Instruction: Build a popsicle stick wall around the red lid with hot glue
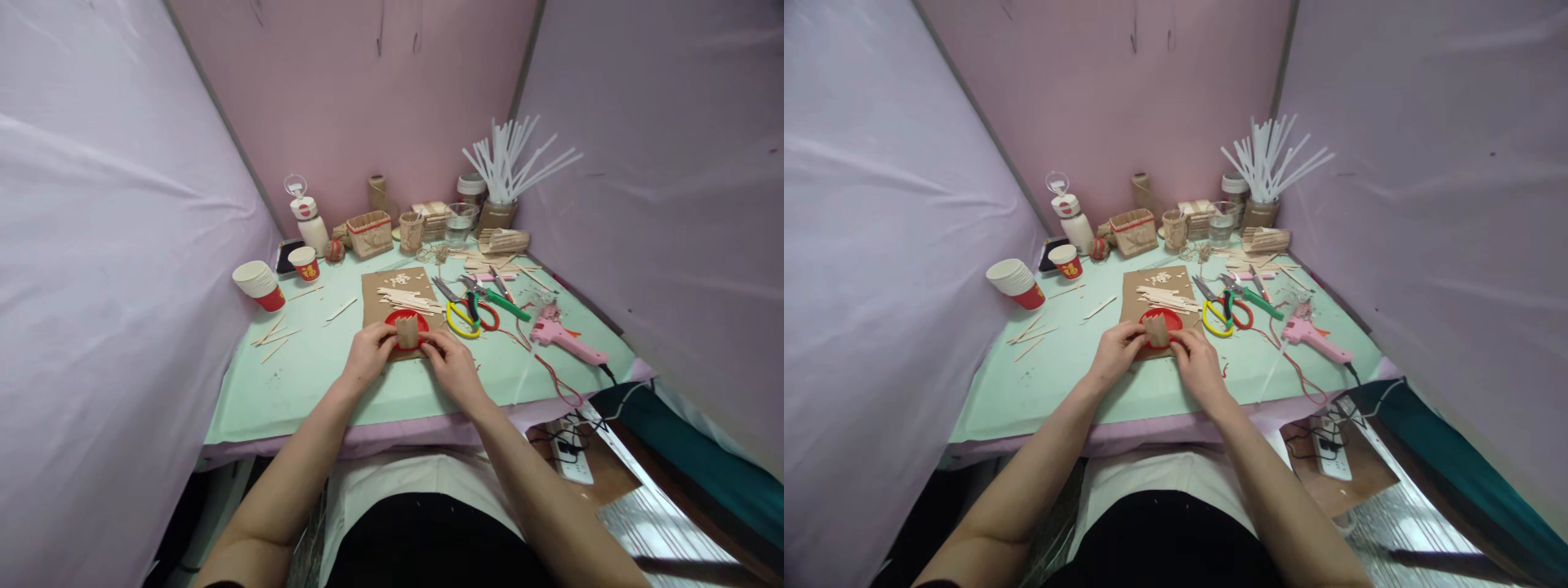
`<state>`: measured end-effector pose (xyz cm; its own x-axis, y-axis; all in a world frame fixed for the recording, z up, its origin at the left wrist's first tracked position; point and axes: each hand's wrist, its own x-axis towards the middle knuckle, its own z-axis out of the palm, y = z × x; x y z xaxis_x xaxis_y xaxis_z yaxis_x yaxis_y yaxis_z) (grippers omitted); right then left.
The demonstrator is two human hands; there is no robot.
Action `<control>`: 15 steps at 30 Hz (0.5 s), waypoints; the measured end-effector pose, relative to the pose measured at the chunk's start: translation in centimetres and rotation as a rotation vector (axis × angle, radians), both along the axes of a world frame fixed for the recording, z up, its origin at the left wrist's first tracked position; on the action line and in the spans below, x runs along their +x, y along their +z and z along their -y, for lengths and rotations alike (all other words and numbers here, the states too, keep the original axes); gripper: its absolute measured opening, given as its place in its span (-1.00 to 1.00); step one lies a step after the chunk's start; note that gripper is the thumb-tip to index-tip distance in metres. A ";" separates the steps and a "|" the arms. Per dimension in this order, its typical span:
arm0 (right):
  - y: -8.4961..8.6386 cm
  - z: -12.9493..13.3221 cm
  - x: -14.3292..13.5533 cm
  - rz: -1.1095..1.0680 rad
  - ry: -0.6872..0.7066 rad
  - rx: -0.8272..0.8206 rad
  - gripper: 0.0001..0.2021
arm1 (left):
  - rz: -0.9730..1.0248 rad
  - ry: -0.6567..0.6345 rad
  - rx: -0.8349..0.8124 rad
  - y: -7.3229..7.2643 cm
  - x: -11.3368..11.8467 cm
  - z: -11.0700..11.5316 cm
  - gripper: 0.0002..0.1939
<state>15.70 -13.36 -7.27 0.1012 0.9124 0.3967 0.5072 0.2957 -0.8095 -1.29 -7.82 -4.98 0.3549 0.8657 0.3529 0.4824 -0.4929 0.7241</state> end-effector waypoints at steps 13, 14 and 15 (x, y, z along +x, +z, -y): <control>-0.3 -0.1 0.0 0.024 0.000 -0.013 -0.76 | -0.066 -0.043 0.060 0.1 -0.2 0.0 -0.79; -0.3 -0.1 0.0 0.027 0.000 -0.015 -0.76 | -0.065 -0.044 0.059 0.0 -0.2 -0.1 -0.79; -0.3 -0.1 0.0 0.030 0.000 -0.016 -0.76 | -0.066 -0.043 0.058 0.0 -0.2 -0.1 -0.79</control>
